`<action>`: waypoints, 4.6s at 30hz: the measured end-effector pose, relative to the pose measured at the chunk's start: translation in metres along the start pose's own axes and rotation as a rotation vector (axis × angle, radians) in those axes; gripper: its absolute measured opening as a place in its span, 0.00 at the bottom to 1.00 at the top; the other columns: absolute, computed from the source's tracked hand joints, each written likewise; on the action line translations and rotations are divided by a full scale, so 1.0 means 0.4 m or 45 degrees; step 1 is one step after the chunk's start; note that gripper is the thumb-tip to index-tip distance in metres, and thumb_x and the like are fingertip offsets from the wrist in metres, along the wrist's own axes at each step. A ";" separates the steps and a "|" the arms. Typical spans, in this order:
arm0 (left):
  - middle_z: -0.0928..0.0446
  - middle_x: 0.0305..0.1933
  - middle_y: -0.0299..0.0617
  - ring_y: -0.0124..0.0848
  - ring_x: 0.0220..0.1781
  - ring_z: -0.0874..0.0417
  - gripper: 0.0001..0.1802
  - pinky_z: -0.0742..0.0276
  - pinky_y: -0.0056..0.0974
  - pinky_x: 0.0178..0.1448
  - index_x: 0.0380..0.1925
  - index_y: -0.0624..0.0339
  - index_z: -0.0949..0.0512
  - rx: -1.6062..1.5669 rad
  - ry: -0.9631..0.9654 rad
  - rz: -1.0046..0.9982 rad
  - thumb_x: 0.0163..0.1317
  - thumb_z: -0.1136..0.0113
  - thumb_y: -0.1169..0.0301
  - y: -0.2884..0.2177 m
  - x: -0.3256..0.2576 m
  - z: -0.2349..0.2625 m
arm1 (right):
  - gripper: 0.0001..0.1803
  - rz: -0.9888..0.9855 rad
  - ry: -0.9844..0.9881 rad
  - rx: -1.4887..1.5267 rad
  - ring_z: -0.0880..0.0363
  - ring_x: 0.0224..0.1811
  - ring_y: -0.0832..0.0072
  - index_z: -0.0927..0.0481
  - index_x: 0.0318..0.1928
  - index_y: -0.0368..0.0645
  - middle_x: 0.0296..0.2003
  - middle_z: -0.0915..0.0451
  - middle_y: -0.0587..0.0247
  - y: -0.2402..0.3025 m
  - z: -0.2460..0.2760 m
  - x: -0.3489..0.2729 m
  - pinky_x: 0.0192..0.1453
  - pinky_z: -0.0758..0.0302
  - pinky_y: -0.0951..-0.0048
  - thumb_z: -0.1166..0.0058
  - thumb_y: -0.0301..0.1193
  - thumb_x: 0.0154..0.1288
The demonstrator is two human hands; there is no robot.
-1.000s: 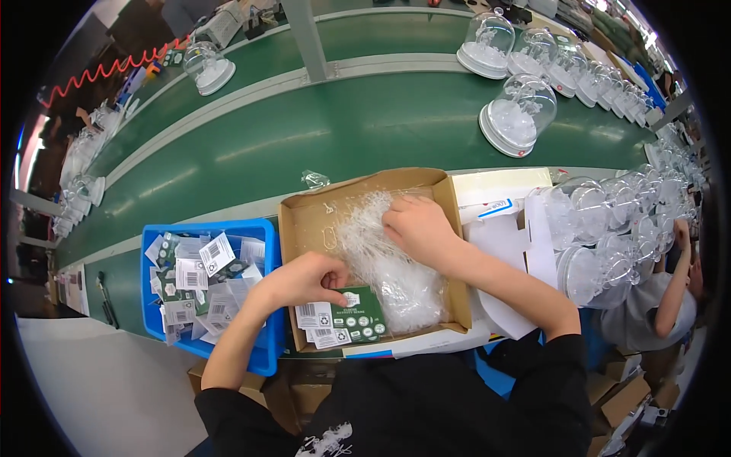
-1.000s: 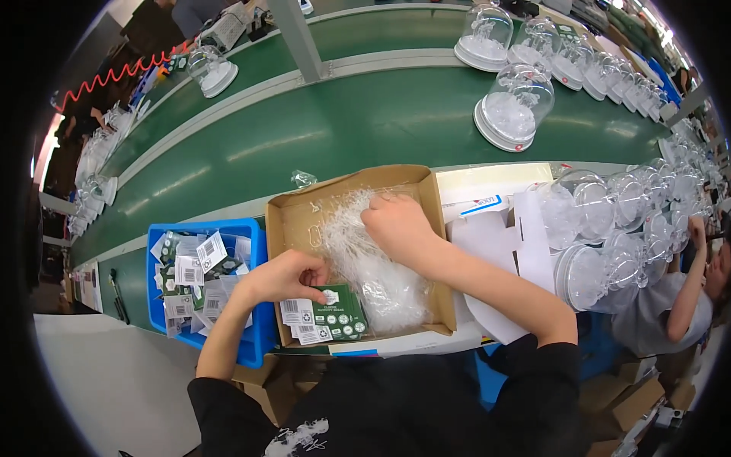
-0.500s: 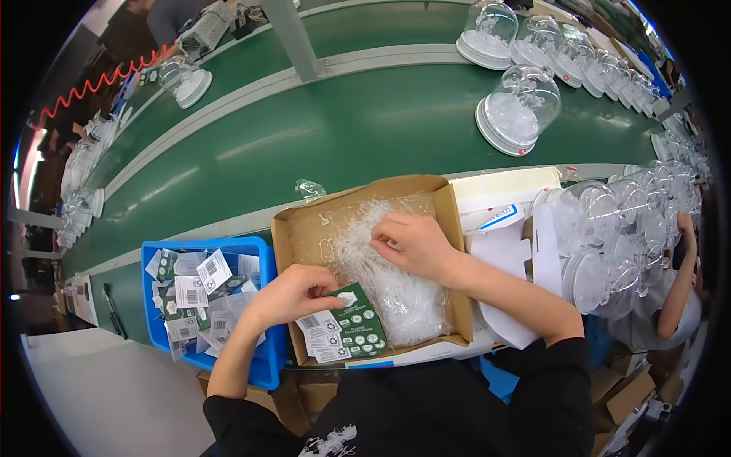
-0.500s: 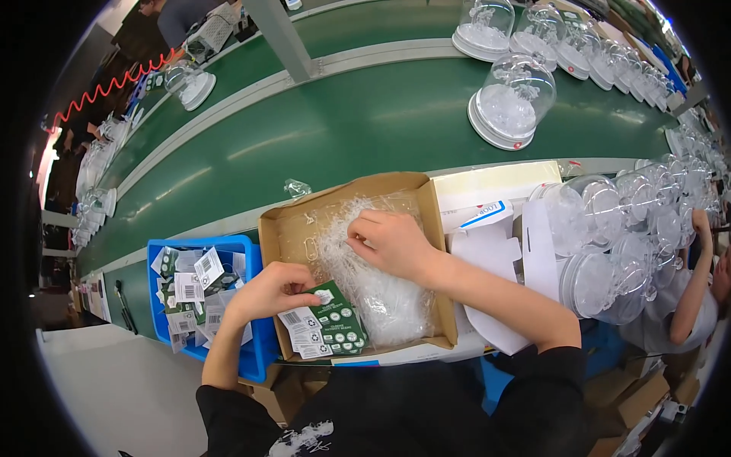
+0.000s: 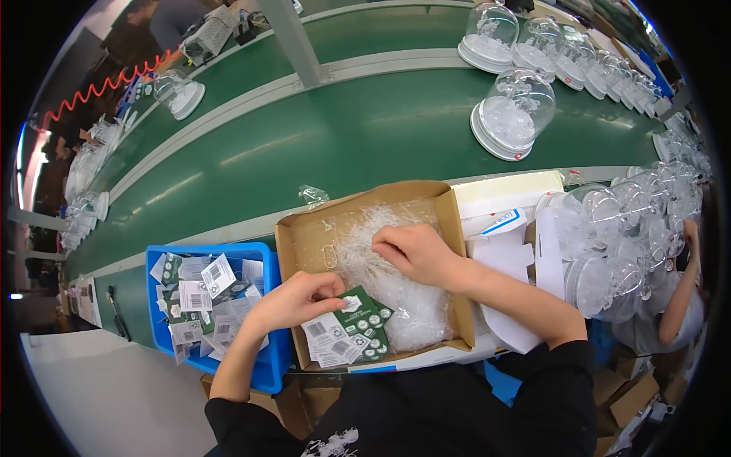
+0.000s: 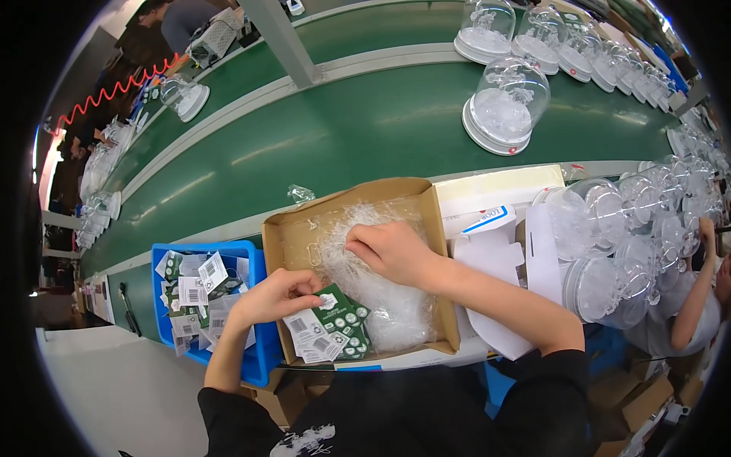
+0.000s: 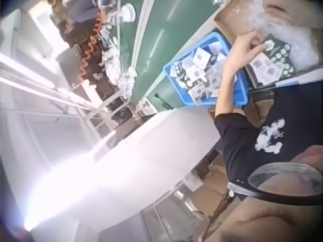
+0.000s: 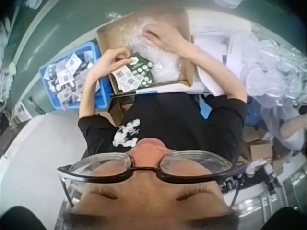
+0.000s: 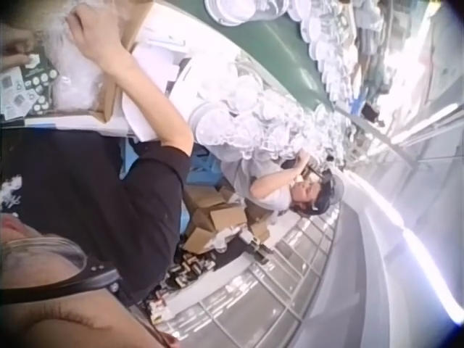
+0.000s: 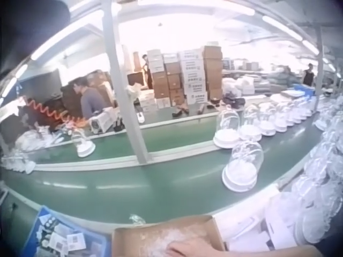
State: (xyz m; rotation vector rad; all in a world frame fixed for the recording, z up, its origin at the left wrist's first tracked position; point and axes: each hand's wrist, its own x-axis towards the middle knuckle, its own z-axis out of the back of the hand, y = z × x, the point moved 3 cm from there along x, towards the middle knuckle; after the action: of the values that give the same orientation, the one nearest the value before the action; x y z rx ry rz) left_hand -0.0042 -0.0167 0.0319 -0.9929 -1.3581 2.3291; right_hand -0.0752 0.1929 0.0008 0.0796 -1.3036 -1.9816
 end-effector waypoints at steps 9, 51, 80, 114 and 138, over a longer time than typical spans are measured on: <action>0.27 0.34 0.38 0.24 0.32 0.28 0.10 0.30 0.31 0.34 0.29 0.65 0.28 -0.057 -0.059 -0.202 0.63 0.39 0.71 0.007 0.009 0.004 | 0.05 0.059 -0.160 0.028 0.21 0.33 0.68 0.20 0.37 0.41 0.35 0.21 0.61 0.003 0.016 0.005 0.34 0.26 0.72 0.41 0.22 0.59; 0.18 0.34 0.37 0.20 0.35 0.21 0.10 0.24 0.28 0.40 0.40 0.67 0.20 -0.279 -0.573 -0.066 0.61 0.39 0.72 -0.002 0.004 0.013 | 0.10 0.997 -0.105 -0.424 0.22 0.40 0.75 0.20 0.33 0.44 0.35 0.22 0.69 0.099 0.005 -0.026 0.41 0.24 0.74 0.42 0.26 0.46; 0.26 0.51 0.44 0.31 0.54 0.23 0.41 0.25 0.35 0.57 0.67 0.56 0.49 -0.520 -0.762 -0.443 0.57 0.40 0.84 -0.044 0.040 -0.025 | 0.10 0.519 -0.237 -0.081 0.22 0.49 0.62 0.19 0.38 0.42 0.39 0.19 0.65 0.071 0.016 -0.015 0.52 0.25 0.64 0.39 0.21 0.53; 0.23 0.43 0.44 0.31 0.44 0.23 0.14 0.25 0.35 0.49 0.48 0.68 0.28 -0.095 -0.747 -0.405 0.66 0.44 0.72 -0.047 0.247 0.055 | 0.11 -0.498 -0.419 1.078 0.27 0.33 0.86 0.25 0.50 0.40 0.35 0.23 0.70 -0.120 -0.003 0.029 0.33 0.29 0.83 0.54 0.31 0.72; 0.26 0.39 0.38 0.26 0.44 0.25 0.10 0.27 0.31 0.49 0.39 0.64 0.28 -0.215 -0.616 -0.463 0.55 0.48 0.81 -0.068 0.249 0.056 | 0.12 -0.660 -0.505 1.161 0.21 0.35 0.82 0.22 0.45 0.41 0.36 0.18 0.67 -0.115 0.025 0.021 0.36 0.23 0.79 0.46 0.35 0.68</action>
State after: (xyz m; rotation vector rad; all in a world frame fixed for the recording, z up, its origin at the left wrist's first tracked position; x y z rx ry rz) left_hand -0.0949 0.0363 0.0197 -0.1800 -1.7572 2.2727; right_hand -0.1106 0.2046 -0.0289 0.5224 -2.5745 -1.6571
